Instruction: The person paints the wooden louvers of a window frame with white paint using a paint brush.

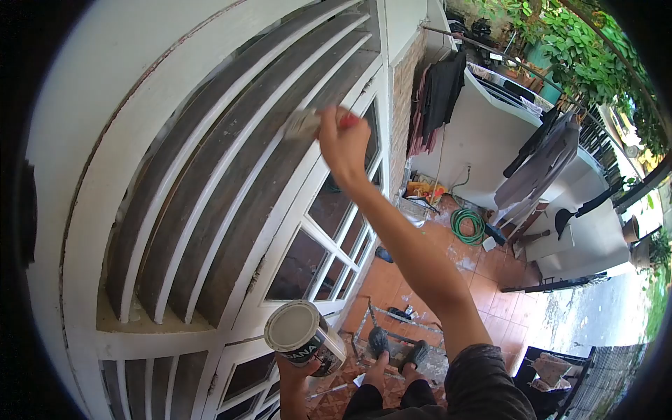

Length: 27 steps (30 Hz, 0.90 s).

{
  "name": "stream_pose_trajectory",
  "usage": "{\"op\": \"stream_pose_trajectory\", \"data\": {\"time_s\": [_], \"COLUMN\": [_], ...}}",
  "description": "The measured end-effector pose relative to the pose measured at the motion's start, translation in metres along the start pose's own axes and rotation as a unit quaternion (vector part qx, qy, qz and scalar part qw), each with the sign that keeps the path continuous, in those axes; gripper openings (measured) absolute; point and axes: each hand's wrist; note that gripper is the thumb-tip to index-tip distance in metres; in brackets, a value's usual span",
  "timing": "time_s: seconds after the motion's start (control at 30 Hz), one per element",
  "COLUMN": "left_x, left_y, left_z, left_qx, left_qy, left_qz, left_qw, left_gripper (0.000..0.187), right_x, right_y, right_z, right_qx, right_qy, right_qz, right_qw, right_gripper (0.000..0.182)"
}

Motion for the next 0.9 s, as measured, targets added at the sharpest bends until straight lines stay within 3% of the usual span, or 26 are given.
{"op": "stream_pose_trajectory", "data": {"time_s": [0.1, 0.17, 0.2, 0.3, 0.37, 0.5, 0.57, 0.67, 0.77, 0.9], "left_x": [0.0, -0.004, -0.006, -0.01, -0.013, -0.021, -0.027, -0.033, -0.04, -0.056], "left_y": [-0.003, -0.003, -0.003, 0.001, 0.003, -0.003, -0.004, -0.001, -0.003, 0.008], "left_z": [-0.005, -0.004, -0.003, 0.002, 0.005, -0.003, -0.001, 0.007, 0.003, -0.008], "left_qx": [-0.001, 0.001, 0.007, 0.024, 0.034, 0.03, 0.049, 0.063, 0.069, 0.044], "left_qy": [0.002, -0.005, -0.005, -0.007, -0.004, -0.022, -0.024, 0.005, 0.014, -0.017], "left_qz": [-0.018, -0.021, -0.031, -0.058, -0.066, -0.103, -0.111, -0.075, -0.065, -0.076], "left_qw": [1.0, 1.0, 0.999, 0.998, 0.997, 0.994, 0.992, 0.995, 0.995, 0.996], "left_gripper": [0.101, 0.103, 0.1, 0.096, 0.097, 0.098, 0.098, 0.112, 0.11, 0.108], "right_x": [-0.042, -0.031, -0.021, 0.013, -0.004, -0.098, -0.138, -0.208, -0.279, -0.36], "right_y": [0.025, 0.019, 0.024, 0.004, -0.001, 0.041, 0.03, 0.012, -0.006, -0.009], "right_z": [0.012, 0.021, 0.024, 0.017, 0.013, 0.026, 0.053, 0.105, 0.169, 0.265], "right_qx": [0.058, 0.037, 0.029, 0.055, 0.057, 0.059, 0.066, 0.132, 0.134, 0.07], "right_qy": [0.051, 0.017, -0.011, -0.052, 0.011, 0.121, 0.092, -0.012, -0.097, -0.131], "right_qz": [-0.013, 0.034, -0.001, 0.015, 0.013, -0.092, -0.093, -0.224, -0.328, -0.44], "right_qw": [0.997, 0.999, 1.0, 0.997, 0.998, 0.987, 0.989, 0.966, 0.93, 0.886], "right_gripper": [0.031, 0.032, 0.034, 0.035, 0.034, 0.036, 0.036, 0.034, 0.035, 0.032]}}
Point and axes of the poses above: each hand's wrist, its own x-axis towards the middle knuckle, its own z-axis out of the back of the hand, y = z × x, and after that the axes turned 2 degrees about -x, right-handed
